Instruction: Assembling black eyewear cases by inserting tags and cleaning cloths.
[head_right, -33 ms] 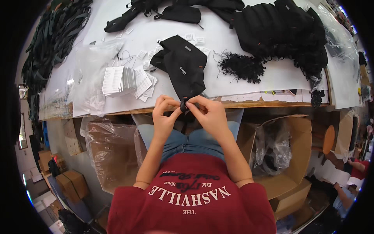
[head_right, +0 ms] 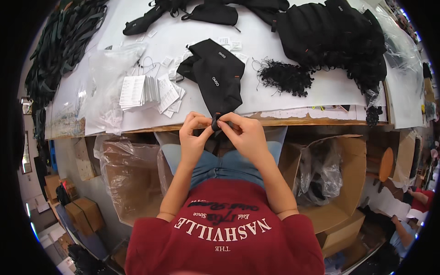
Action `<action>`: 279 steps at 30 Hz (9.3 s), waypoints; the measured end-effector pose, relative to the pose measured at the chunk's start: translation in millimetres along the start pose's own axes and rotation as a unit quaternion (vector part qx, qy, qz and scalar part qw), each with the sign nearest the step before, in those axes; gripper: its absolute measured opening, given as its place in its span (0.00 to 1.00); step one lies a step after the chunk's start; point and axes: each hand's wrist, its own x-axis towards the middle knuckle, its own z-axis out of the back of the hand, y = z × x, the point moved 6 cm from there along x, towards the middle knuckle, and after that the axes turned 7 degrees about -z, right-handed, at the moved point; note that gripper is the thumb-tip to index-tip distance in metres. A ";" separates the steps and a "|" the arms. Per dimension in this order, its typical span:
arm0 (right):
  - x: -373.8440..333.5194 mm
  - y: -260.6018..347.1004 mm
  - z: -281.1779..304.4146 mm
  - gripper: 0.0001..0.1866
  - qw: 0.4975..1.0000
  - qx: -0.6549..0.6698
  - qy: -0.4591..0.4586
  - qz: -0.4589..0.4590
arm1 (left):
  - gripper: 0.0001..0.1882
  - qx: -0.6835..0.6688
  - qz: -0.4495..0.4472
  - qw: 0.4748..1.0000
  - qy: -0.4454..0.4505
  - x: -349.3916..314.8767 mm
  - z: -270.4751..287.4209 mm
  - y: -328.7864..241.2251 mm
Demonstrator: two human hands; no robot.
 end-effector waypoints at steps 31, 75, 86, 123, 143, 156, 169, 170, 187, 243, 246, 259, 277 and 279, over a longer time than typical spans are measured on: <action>-15.3 5.5 -8.7 0.04 0.932 0.331 0.142 -0.033 | 0.04 -0.366 0.166 0.915 0.029 -10.6 35.5 -5.6; -30.9 17.2 -24.6 0.09 0.968 0.152 0.192 0.046 | 0.04 -0.222 0.140 0.929 0.260 -12.1 18.9 -25.7; -35.8 24.2 -27.8 0.10 0.960 0.126 0.247 0.034 | 0.06 -0.283 0.157 0.869 0.374 -10.8 12.8 -19.5; -6.8 -9.3 -13.3 0.07 0.992 -0.106 -0.058 0.026 | 0.14 -0.138 0.012 0.968 0.211 -12.4 20.4 -13.6; -25.9 13.9 -12.6 0.07 0.986 0.042 0.160 -0.031 | 0.17 0.231 -0.238 0.930 0.157 -27.5 34.5 -20.4; -20.4 7.0 1.5 0.06 0.998 -0.068 -0.006 -0.009 | 0.16 0.211 -0.170 0.945 0.184 -22.6 38.0 -24.0; -23.1 -14.2 26.7 0.07 0.997 -0.071 -0.028 -0.020 | 0.16 0.391 -0.013 0.918 0.067 35.2 76.8 65.7; -23.9 -16.3 26.0 0.07 0.997 -0.065 -0.018 -0.027 | 0.16 0.391 -0.014 0.918 0.066 33.8 78.0 72.2; -22.4 -10.0 9.9 0.07 0.998 -0.062 0.029 -0.013 | 0.15 0.410 -0.093 0.907 0.041 22.1 72.1 69.6; -19.3 -7.1 2.3 0.08 0.996 -0.033 0.079 -0.016 | 0.08 0.123 -0.238 0.949 0.169 3.4 20.9 -24.8; -18.7 -8.2 6.2 0.09 0.998 -0.014 0.058 -0.024 | 0.08 0.156 -0.205 0.952 0.165 1.4 22.8 -20.3; -20.4 -8.6 6.1 0.07 0.998 0.064 -0.005 -0.010 | 0.24 0.019 -0.110 0.990 -0.084 -7.9 59.8 -11.0; -14.9 8.6 -0.8 0.07 0.982 -0.066 -0.118 0.131 | 0.36 -0.435 0.354 0.828 -0.015 -45.7 -3.2 55.3; -10.7 2.4 5.7 0.07 0.981 -0.064 -0.133 0.124 | 0.35 -0.426 0.352 0.833 -0.020 -44.1 -4.2 50.9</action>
